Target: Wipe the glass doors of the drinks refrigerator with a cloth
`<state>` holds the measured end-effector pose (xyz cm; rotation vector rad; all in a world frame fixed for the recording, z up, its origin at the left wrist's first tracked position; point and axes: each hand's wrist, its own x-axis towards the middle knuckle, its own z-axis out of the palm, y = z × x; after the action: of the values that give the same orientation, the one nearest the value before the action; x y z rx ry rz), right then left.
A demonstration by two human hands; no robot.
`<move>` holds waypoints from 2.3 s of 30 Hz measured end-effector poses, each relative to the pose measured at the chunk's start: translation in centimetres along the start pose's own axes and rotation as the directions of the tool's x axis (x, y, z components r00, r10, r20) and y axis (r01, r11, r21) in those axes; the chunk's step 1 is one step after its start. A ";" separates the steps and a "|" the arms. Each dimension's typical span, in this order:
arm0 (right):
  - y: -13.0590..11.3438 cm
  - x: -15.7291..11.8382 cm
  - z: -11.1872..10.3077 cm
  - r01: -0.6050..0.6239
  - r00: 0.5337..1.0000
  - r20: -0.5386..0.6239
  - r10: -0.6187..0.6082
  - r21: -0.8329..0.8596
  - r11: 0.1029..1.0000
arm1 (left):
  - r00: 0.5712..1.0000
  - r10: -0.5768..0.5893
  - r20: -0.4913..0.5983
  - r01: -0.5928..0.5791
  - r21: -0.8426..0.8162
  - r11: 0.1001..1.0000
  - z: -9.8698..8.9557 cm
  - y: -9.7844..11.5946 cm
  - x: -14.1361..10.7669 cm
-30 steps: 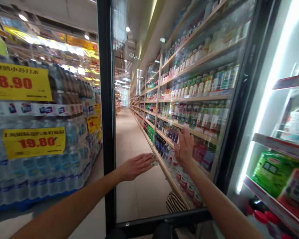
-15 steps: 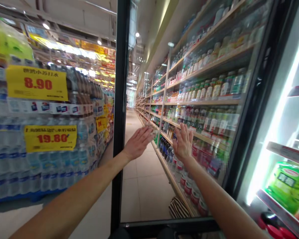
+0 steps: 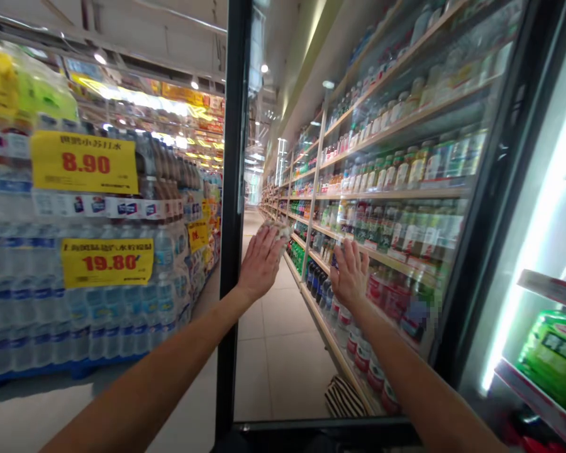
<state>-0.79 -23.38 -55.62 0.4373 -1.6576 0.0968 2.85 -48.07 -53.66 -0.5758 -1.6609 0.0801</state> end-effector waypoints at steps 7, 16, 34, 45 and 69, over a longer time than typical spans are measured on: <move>0.4 -0.1 -0.4 0.038 0.999 0.027 -0.038 -0.011 0.999 | 0.992 0.117 0.038 -0.117 0.017 0.993 0.0 -0.7 0.2; 3.3 2.3 -0.8 -0.075 0.997 -0.034 0.074 -0.058 0.995 | 0.995 0.086 -0.046 -0.086 0.009 0.996 -0.3 -1.4 2.2; 4.3 2.9 -0.9 -0.023 0.997 -0.078 0.014 -0.108 0.994 | 0.975 -0.092 -0.203 0.103 0.044 0.994 0.5 -1.9 10.2; 5.6 4.0 0.0 -0.115 0.988 -0.114 0.102 -0.115 0.987 | 0.978 -0.031 -0.204 0.038 0.033 0.999 1.3 -1.6 13.9; 7.9 4.6 -1.1 -0.222 0.959 -0.200 0.201 -0.086 0.971 | 0.947 0.309 -0.085 -0.312 -0.027 0.950 4.7 5.0 15.8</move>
<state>-2.73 -16.78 -49.53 0.1610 -1.5084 0.2012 -0.90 -35.91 -42.04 -0.8577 -1.4859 0.2510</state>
